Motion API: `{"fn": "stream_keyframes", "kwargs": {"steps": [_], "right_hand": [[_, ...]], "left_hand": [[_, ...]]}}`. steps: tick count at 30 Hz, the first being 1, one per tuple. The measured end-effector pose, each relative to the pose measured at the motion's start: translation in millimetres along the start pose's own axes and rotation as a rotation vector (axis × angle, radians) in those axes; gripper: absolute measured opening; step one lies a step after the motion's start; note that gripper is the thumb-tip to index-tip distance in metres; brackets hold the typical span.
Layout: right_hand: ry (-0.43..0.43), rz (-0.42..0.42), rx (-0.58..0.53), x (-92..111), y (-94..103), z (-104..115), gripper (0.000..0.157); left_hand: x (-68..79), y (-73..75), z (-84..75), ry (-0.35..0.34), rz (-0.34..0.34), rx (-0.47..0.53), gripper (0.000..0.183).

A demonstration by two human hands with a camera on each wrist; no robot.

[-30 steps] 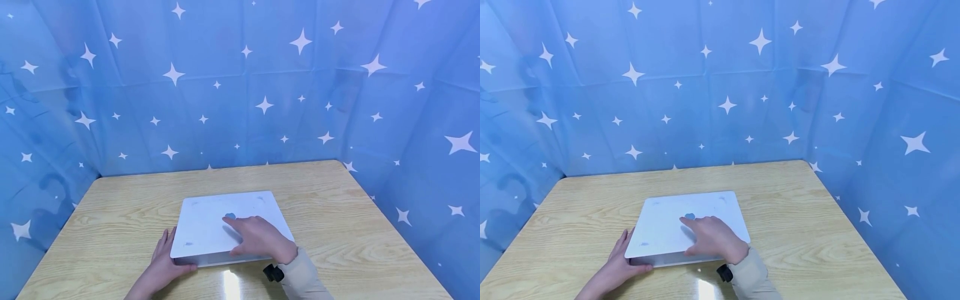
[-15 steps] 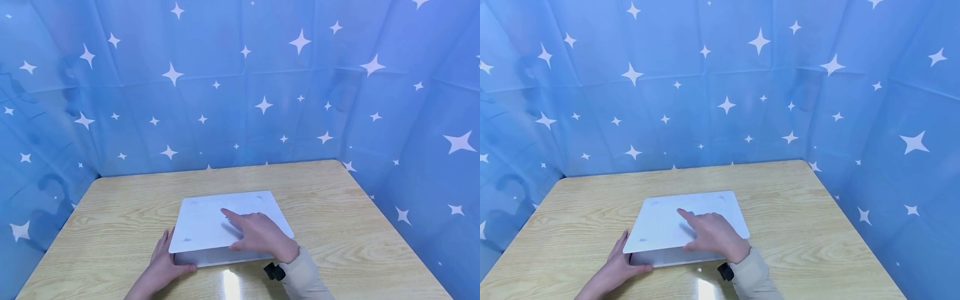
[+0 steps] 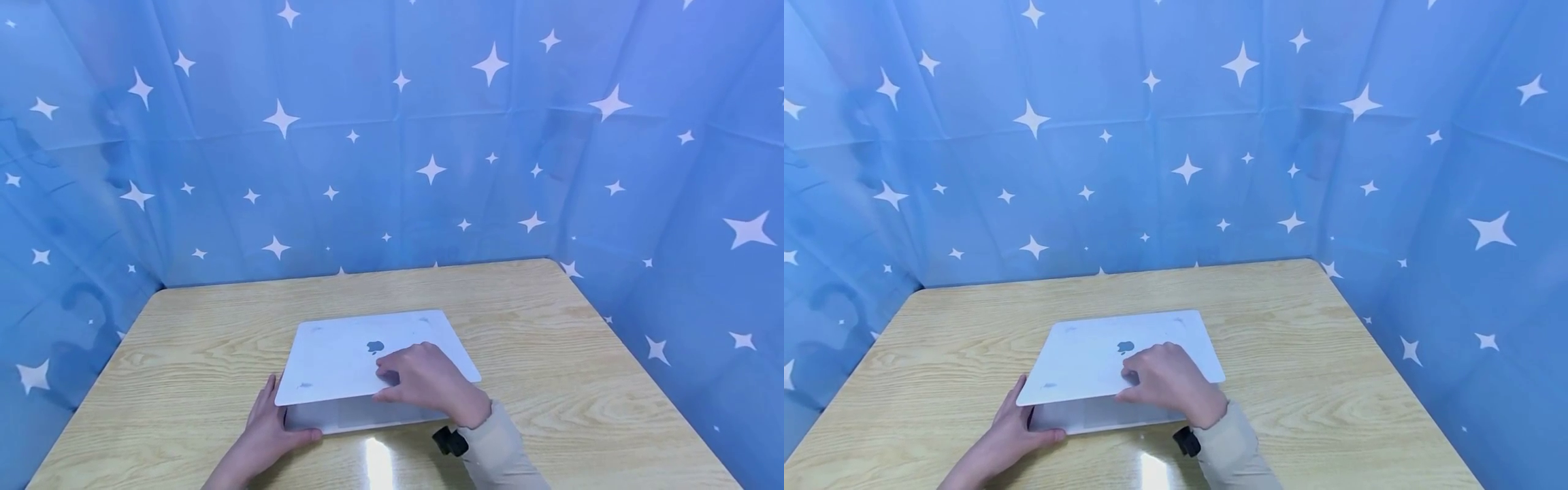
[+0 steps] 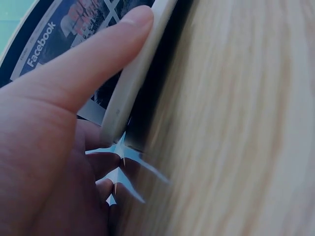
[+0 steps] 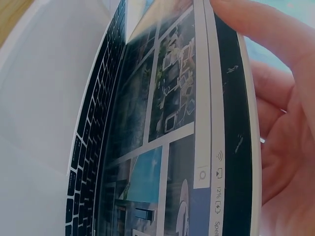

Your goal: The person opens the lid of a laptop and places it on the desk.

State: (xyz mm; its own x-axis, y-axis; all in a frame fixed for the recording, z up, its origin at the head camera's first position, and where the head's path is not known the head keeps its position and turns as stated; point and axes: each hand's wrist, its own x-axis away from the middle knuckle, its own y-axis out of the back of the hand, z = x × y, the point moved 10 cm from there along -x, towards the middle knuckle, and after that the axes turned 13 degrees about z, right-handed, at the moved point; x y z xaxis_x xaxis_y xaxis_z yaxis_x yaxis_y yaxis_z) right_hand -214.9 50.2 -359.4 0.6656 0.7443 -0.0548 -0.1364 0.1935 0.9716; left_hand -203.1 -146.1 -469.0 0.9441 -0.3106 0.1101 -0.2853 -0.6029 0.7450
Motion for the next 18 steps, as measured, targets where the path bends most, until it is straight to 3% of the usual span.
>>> {"fn": "stream_keyframes", "kwargs": {"steps": [6,15,18], "right_hand": [[0.003,-0.006,0.013,0,3.0,1,0.049],[0.036,-0.062,0.031,2,8.8,5,0.022],[0.034,-0.101,0.036,4,12.5,4,0.020]], "left_hand": [[-0.6,0.4,-0.2,-0.021,-0.017,-0.021,0.104],[0.8,1.1,-3.8,-0.031,-0.004,-0.021,0.100],[0.8,2.0,-6.0,-0.047,-0.009,-0.017,0.099]]}}
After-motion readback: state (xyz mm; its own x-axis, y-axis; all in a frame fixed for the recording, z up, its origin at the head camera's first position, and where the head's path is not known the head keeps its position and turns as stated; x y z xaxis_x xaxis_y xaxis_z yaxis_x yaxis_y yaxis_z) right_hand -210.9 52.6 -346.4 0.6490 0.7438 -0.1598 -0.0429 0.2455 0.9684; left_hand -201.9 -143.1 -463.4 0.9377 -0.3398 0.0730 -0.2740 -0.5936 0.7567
